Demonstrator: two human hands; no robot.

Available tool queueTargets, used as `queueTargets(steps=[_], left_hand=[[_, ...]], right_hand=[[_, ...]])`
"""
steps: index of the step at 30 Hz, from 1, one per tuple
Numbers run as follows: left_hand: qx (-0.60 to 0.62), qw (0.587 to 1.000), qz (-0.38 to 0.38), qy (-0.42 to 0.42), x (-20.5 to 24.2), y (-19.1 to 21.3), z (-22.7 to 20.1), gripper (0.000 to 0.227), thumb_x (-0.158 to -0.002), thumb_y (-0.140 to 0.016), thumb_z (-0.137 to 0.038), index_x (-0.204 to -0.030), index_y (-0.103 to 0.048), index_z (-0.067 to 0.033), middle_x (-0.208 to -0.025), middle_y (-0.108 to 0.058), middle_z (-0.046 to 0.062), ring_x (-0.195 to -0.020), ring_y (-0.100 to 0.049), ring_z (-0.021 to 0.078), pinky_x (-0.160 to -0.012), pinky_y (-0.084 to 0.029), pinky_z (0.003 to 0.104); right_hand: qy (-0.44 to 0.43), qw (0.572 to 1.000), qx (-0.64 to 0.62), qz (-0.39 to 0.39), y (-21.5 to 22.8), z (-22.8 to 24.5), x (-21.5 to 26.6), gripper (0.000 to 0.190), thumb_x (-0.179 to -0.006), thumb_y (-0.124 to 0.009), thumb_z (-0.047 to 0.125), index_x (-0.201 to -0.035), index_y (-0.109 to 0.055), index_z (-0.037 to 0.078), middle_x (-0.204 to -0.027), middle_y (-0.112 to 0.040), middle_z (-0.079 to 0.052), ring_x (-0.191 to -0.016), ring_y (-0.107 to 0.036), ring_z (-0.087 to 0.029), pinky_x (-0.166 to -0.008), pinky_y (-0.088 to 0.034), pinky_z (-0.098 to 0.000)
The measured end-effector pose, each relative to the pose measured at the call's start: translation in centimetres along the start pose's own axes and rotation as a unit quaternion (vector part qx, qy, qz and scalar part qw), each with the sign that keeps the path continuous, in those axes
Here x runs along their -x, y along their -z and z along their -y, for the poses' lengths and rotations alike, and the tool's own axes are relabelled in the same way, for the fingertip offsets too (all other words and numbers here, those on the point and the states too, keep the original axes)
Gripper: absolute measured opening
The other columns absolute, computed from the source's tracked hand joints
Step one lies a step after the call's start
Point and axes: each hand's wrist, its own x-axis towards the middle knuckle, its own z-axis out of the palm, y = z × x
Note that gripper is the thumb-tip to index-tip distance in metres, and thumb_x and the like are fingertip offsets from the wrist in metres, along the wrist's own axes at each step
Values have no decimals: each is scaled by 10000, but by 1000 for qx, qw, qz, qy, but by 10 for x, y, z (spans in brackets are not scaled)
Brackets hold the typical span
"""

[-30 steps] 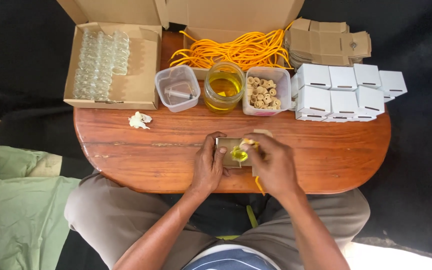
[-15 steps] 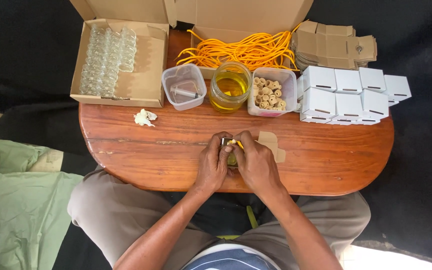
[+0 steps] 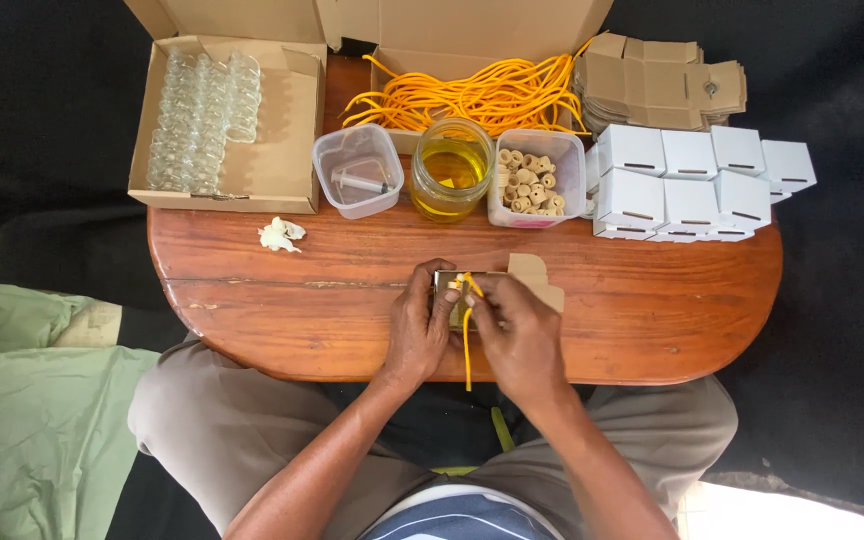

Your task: Assembling a perfume bottle hanging accessory by threading a cord through a wooden bead and then folding a small cardboard box to package it.

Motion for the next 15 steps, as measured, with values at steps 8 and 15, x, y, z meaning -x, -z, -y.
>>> queueTargets(steps=[8,15], left_hand=[[29,999,-9,13,-1,3,3,415,-1045,-473,-433,-1282,-598,-115,-1016,-698,184,-890,-726,371,-854,-563,505],[22,1000,-15,11,-3,2,1,384,-1058,-460,-395,-1270,-617,-117,-1004,-724,177,-936,-706,350,-860,-548,487]], right_hand=[[156,984,76,-38,-14,1,5,158,-899,-725,-13,-950,-792,121,-827,-774,-34,-880,-753,-228,-766,-616,-315],[154,987,49,7,-12,4,4,216,-914,-635,-76,-1040,-766,41,-945,-769,-124,-955,-731,-335,-800,-603,-417]])
